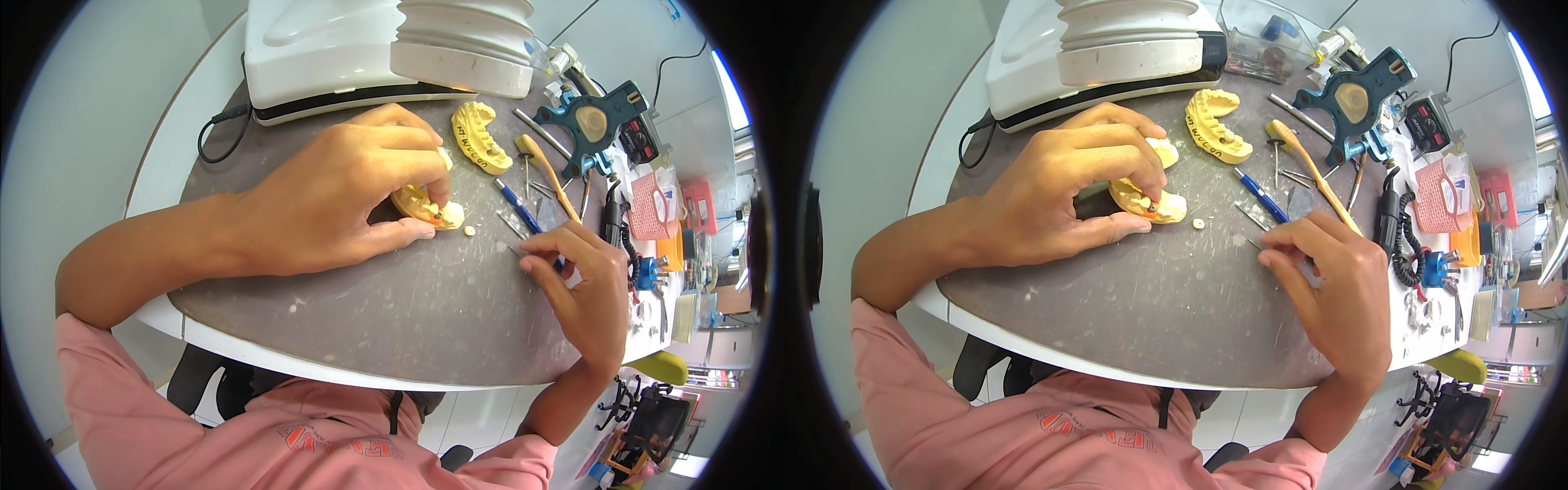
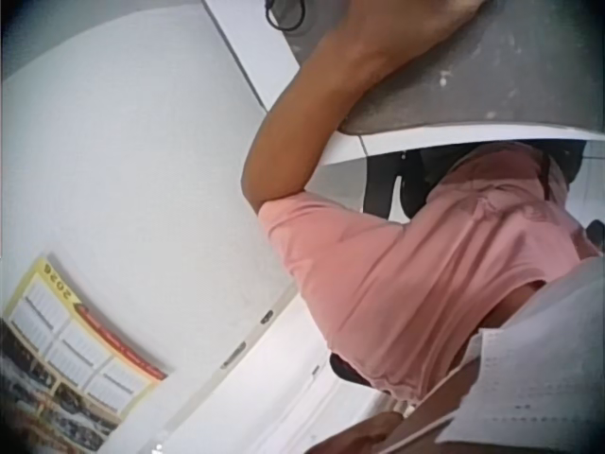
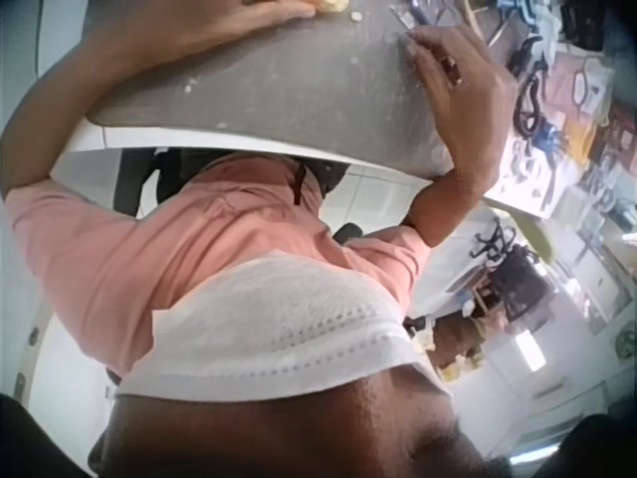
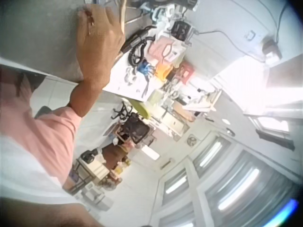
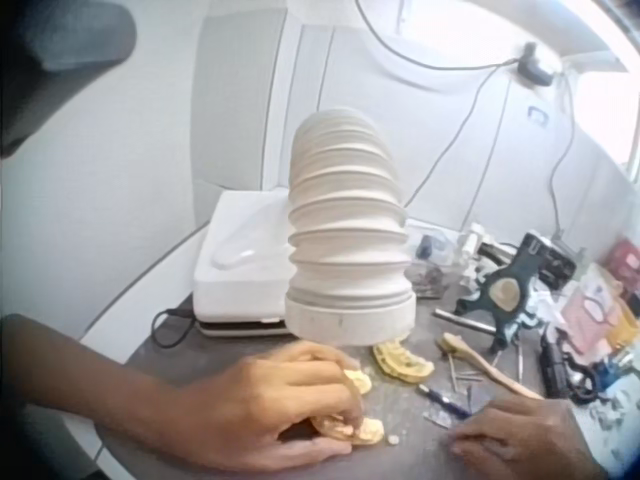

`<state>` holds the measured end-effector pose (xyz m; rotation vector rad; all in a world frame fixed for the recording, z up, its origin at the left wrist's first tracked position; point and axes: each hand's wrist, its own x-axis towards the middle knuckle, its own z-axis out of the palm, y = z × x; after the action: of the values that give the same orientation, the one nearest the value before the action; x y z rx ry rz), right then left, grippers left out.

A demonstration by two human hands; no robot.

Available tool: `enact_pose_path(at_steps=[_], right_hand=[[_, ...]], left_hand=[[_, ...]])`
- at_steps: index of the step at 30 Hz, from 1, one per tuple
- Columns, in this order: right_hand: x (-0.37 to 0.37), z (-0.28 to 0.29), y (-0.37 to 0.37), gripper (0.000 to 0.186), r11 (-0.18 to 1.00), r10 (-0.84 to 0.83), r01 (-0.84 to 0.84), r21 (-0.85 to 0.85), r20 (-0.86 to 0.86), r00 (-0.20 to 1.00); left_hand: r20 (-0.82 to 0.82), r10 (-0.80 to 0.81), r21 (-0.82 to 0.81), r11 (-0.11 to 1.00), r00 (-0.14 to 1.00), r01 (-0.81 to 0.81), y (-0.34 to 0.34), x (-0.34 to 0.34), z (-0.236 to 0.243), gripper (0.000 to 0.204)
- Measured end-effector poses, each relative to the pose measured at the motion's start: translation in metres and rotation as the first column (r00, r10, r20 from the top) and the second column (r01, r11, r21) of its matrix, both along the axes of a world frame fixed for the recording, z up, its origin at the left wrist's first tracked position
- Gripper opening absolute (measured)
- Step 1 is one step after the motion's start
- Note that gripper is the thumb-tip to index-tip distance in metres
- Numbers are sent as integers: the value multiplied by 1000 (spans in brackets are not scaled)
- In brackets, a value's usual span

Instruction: The person fits a dental crown onto a dental cast, tests the fit with articulating paper, and grinds the crown using a dental rotary tool.

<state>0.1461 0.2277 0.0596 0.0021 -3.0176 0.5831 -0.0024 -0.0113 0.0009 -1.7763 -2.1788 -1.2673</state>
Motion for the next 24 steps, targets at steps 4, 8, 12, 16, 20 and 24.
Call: enact_pose_path(at_steps=[4,8,12,16,20,24], right_hand=[[-12,-18,-13,12,996,81,-72,55,-192,978],[-22,-17,-28,12,979,181,-163,122,-156,971],[-29,-12,-28,10,948,281,-249,198,-155,947],[-32,-11,-34,12,968,108,-148,-203,-195,975],[-36,-24,-36,20,867,88,-179,-464,-211,974],[-41,-25,-37,22,880,175,-261,-397,-241,955]], left_hand=[[0,-10,-24,1000,1000,10,1,0,0,24],[12,-2,-50,999,1000,3,-3,0,3,26],[20,15,-69,998,1000,-14,-1,0,3,32],[67,26,-45,999,997,-23,-2,2,3,41],[75,27,-17,1000,997,-26,-1,0,0,45],[62,19,18,1000,998,-20,0,-2,-1,47]])
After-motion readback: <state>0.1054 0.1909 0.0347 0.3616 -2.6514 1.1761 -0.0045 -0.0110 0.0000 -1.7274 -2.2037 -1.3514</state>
